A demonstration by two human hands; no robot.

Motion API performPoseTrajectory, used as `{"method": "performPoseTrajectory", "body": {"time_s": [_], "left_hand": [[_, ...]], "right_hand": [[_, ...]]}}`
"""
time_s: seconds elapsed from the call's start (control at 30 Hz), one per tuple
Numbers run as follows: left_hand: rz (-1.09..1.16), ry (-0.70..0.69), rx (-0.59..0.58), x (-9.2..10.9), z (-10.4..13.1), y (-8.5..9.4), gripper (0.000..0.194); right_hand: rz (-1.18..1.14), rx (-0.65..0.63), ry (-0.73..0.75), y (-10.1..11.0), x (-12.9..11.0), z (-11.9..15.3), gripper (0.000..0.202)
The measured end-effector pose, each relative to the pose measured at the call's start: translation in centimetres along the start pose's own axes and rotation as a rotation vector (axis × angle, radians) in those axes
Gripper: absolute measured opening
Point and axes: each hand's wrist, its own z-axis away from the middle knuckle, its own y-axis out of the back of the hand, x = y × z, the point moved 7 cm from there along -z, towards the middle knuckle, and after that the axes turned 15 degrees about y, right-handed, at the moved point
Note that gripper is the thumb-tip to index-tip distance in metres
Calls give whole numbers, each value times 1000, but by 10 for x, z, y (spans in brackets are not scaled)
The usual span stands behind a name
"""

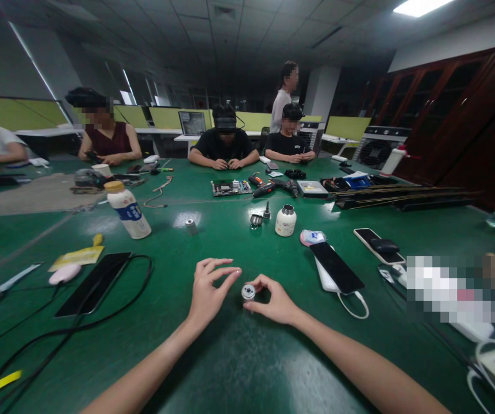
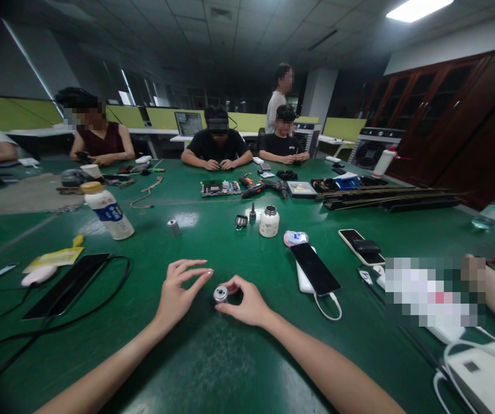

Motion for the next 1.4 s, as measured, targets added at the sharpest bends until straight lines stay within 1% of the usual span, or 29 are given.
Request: {"method": "performPoseTrajectory", "body": {"time_s": [0.03,0.07,0.1,0.17,0.23,0.3,0.37,0.43,0.5,0.57,0.63,0.8,1.03,1.13,1.2,1.27,1.33,1.4], "left_hand": [[-53,29,51,-8,-4,4,14],[-126,65,78,-18,-7,5,13],[-205,102,75,-29,-9,4,11],[-312,155,28,-47,-11,-2,10],[-349,179,3,-55,-10,-6,10],[-304,172,4,-50,-9,-5,11],[-198,141,-25,-34,-9,-3,13],[-86,93,-130,-14,-6,-6,15],[-28,83,-243,2,-2,-11,17],[6,92,-334,11,4,-16,17],[21,94,-371,15,9,-18,17],[-13,57,-361,22,11,-16,17],[-98,-30,-441,31,13,-17,19],[-109,-66,-401,34,14,-15,21],[-109,-56,-371,33,14,-13,22],[-115,-9,-351,31,13,-12,24],[-115,44,-346,27,12,-12,25],[-98,64,-358,27,11,-12,26]], "right_hand": [[-3,-2,-7,0,0,0,33],[-2,-4,-12,0,0,0,33],[1,-4,-15,0,0,0,33],[12,-5,-13,0,-1,0,33],[28,-5,-2,1,-3,1,33],[59,-15,12,1,-4,1,33],[108,-35,26,1,-5,1,32],[151,-55,38,1,-5,1,31],[171,-62,51,0,-5,1,30],[171,-61,63,0,-5,0,30],[168,-54,71,0,-6,0,29],[176,-56,70,0,-7,0,27],[162,-55,88,0,-10,0,26],[163,-49,86,0,-11,-1,24],[163,-46,91,0,-12,-1,24],[158,-46,98,-1,-13,-1,25],[156,-40,99,-2,-13,-1,24],[167,-26,91,-3,-13,1,23]]}}
